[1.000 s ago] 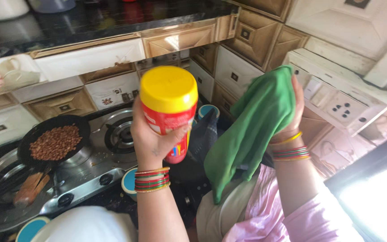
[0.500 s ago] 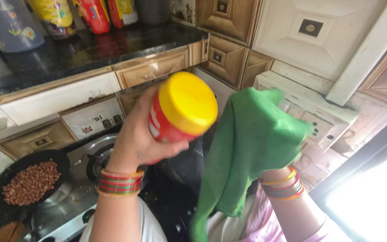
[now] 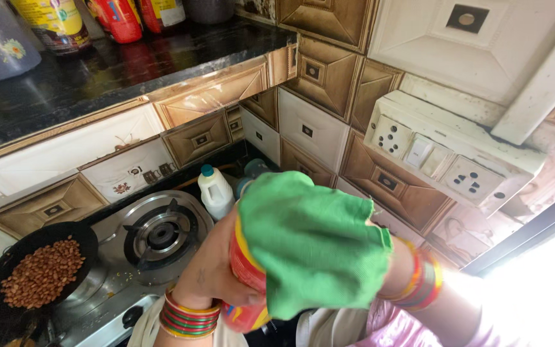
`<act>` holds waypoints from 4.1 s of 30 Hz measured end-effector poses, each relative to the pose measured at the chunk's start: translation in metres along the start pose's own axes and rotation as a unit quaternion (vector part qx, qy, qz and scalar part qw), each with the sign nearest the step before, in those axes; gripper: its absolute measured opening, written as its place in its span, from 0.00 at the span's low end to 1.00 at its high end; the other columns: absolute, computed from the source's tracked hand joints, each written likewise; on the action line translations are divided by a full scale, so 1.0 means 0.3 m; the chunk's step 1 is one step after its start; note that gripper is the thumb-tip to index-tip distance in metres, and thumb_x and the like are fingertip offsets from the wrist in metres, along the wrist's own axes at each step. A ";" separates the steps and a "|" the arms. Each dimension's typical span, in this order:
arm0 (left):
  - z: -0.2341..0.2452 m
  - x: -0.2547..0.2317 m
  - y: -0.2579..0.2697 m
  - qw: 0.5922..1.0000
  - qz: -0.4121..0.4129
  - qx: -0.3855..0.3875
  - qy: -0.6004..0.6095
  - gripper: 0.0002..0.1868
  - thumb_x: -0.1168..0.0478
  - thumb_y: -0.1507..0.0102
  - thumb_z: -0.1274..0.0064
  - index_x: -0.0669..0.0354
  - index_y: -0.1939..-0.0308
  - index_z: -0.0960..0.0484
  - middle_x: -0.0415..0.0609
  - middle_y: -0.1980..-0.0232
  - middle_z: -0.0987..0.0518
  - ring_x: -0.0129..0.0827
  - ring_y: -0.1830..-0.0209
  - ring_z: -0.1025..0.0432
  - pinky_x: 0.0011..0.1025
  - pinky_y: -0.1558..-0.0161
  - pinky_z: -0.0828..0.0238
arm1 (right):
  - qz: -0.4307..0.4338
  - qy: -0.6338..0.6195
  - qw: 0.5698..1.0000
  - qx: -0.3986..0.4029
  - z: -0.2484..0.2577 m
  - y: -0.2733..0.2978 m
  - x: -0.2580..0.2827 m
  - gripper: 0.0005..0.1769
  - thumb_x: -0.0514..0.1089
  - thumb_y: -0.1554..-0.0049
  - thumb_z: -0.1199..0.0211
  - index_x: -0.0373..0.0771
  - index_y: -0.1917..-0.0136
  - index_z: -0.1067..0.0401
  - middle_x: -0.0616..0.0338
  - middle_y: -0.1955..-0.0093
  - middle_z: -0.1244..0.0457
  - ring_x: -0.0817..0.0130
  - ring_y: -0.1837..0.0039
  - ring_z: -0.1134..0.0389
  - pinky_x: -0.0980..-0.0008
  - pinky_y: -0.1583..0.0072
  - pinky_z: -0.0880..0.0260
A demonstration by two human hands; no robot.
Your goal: The person wipes a red powdered drink container and its yellow lid with a green cloth, opens the container and pours some powder into the lid, then wipes the shelf with a gray towel and arranges the containers on the shelf.
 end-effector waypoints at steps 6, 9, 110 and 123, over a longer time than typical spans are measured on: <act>-0.037 0.021 -0.025 0.999 -0.005 0.013 -0.032 0.56 0.51 0.53 0.23 0.69 0.27 0.35 0.53 0.33 0.23 0.38 0.34 0.28 0.37 0.29 0.33 | -0.001 -0.119 0.991 0.052 0.057 0.019 -0.079 0.30 0.55 0.38 0.35 0.37 0.29 0.33 0.51 0.28 0.37 0.52 0.31 0.33 0.55 0.29 0.33; -0.051 -0.001 -0.001 0.986 -0.050 -0.059 -0.150 0.50 0.49 0.51 0.27 0.68 0.30 0.30 0.53 0.38 0.19 0.36 0.39 0.23 0.35 0.33 0.28 | -0.025 -0.133 0.988 0.071 0.069 0.009 -0.095 0.31 0.56 0.37 0.35 0.36 0.29 0.33 0.50 0.28 0.37 0.51 0.31 0.33 0.54 0.29 0.33; 0.249 0.190 0.111 0.949 -0.127 -0.270 0.101 0.50 0.22 0.38 0.76 0.55 0.29 0.32 0.50 0.34 0.25 0.39 0.36 0.28 0.39 0.36 0.32 | -0.118 -0.588 0.793 -0.106 -0.275 -0.133 -0.295 0.35 0.59 0.15 0.52 0.16 0.33 0.36 0.38 0.37 0.33 0.56 0.35 0.31 0.58 0.32 0.30; 0.150 0.083 0.119 0.875 -0.232 -0.327 -0.273 0.52 0.32 0.39 0.41 0.68 0.30 0.43 0.53 0.35 0.29 0.35 0.36 0.31 0.35 0.36 0.32 | -0.074 -0.189 0.931 -0.302 -0.210 -0.132 -0.242 0.32 0.53 0.25 0.56 0.30 0.18 0.51 0.53 0.22 0.44 0.69 0.21 0.45 0.66 0.20 0.47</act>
Point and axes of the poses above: each hand's wrist, its own y-axis away from the middle knuckle, its own z-axis out of the back of the hand, x = y × z, the point moved 8 cm from there along -y, towards the middle knuckle
